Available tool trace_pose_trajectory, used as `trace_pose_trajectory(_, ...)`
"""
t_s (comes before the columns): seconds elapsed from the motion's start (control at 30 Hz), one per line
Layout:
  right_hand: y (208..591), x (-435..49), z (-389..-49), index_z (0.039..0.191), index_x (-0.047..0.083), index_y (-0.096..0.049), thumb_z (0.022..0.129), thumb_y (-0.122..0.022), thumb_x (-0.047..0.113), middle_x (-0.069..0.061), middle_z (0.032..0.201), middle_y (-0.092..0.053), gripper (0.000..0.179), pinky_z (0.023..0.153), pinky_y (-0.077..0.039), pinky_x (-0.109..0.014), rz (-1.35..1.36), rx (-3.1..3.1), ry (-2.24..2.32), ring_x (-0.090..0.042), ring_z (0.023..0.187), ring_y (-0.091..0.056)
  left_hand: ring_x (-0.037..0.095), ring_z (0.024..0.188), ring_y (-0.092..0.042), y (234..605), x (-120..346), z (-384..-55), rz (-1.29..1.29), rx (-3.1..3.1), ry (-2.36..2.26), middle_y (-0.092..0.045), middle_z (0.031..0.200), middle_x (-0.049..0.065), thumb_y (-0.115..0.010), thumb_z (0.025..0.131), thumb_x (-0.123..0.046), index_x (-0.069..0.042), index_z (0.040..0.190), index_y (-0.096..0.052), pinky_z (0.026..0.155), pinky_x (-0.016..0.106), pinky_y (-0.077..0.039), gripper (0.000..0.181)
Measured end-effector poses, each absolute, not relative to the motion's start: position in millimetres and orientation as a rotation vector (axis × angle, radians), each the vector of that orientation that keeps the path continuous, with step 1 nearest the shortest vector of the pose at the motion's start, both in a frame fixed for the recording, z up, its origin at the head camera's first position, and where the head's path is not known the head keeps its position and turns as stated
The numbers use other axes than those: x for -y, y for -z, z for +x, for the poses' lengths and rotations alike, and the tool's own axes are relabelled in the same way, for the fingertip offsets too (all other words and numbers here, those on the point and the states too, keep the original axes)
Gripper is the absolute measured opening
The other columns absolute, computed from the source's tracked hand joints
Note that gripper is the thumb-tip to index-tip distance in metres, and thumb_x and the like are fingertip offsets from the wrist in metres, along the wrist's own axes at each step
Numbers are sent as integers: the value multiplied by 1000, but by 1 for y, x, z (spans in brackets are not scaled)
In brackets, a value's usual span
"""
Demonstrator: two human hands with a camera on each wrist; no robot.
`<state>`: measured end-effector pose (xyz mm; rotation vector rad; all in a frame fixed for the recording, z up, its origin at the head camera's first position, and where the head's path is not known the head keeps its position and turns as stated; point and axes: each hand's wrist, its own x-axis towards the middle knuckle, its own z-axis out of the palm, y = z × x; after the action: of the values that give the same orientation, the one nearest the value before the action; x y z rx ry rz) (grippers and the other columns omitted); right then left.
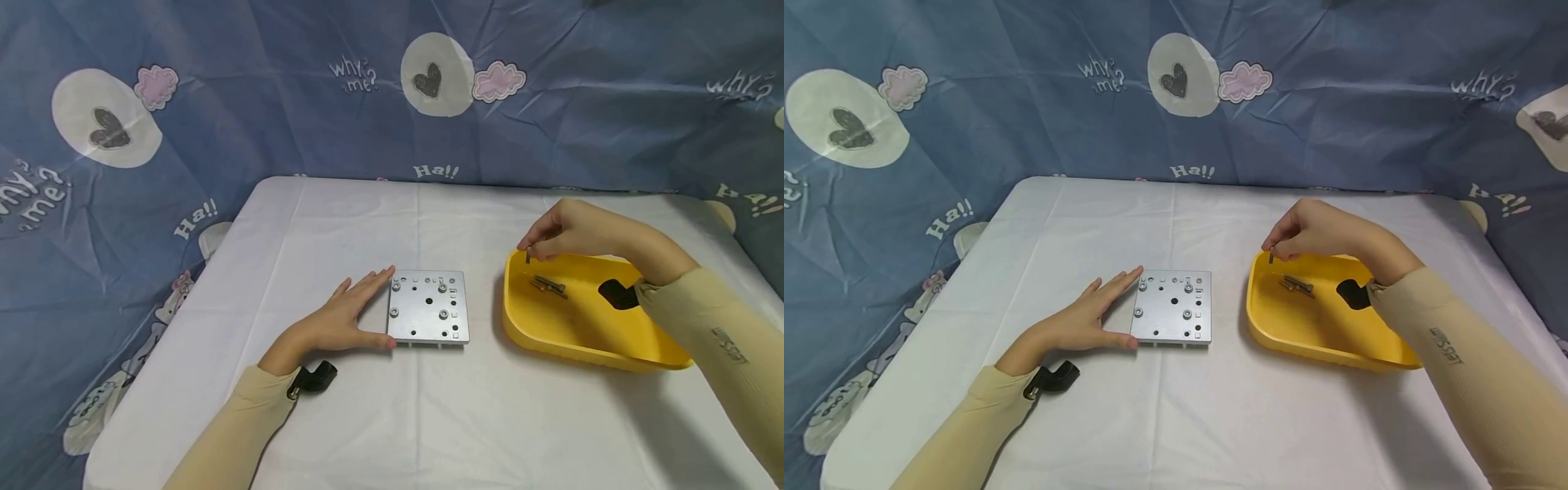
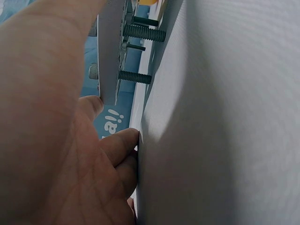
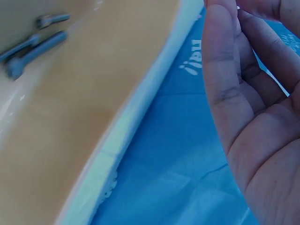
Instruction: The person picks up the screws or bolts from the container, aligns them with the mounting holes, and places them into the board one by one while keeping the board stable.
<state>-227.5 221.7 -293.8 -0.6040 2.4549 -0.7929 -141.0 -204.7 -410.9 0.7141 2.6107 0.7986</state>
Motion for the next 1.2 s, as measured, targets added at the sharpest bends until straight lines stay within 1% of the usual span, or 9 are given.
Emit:
trace_pose_trajectory(0.13,287,-215,-227,121,2,-81,98,-74,7,-9,107,-83,24,80,-62,-18,-611,-2470,803,-19,87,-75,26,170,-10,412,204,-141,710,-2612,-800,-14,182,-6,-86,82,-64,-37,174,-5,138,57,5,126)
trace_pose_trajectory(0.27,283,-208,-227,121,6,-82,99,-74,10,-7,106,-84,24,81,-62,-19,-604,-2486,800,-22,90,-75,26,170,-10,411,204,-141,708,-2609,-803,-14,182,-6,-86,82,-64,-37,174,-5,138,57,5,126)
trace_pose_trajectory(0.37,283,-202,-228,121,8,-82,100,-73,11,-6,105,-84,23,82,-61,-19,-597,-2488,793,-22,92,-74,26,170,-10,410,203,-140,707,-2609,-801,-14,182,-5,-86,82,-64,-36,174,-5,138,57,6,126)
trace_pose_trajectory(0.53,284,-195,-230,120,8,-82,99,-75,12,-7,104,-84,23,81,-61,-18,-601,-2477,813,-21,91,-75,27,170,-11,409,203,-140,708,-2616,-812,-14,182,-5,-88,81,-63,-36,174,-6,138,56,5,127)
trace_pose_trajectory(0.83,291,-185,-236,119,4,-82,98,-77,11,-5,100,-84,22,80,-61,-17,-657,-2448,863,-18,89,-78,29,170,-12,409,205,-137,704,-2623,-815,-15,181,-3,-89,80,-62,-35,175,-7,138,58,5,128)
trace_pose_trajectory(0.93,291,-181,-236,119,3,-82,98,-77,9,-5,100,-84,22,80,-62,-18,-662,-2432,885,-20,88,-78,29,170,-12,409,205,-137,703,-2624,-821,-16,182,-3,-89,80,-62,-35,175,-7,138,59,5,128)
trace_pose_trajectory(1.1,289,-174,-234,118,3,-82,98,-77,8,-6,100,-84,21,81,-66,-26,-680,-2419,895,-22,87,-78,28,170,-11,408,205,-137,701,-2620,-820,-16,182,-4,-89,81,-62,-35,174,-7,138,58,5,127)
trace_pose_trajectory(1.2,289,-168,-234,117,4,-82,98,-78,8,-6,100,-84,20,80,-65,-26,-705,-2420,886,-23,86,-76,28,170,-12,408,204,-138,702,-2616,-820,-16,182,-5,-89,81,-62,-35,174,-7,138,58,5,127)
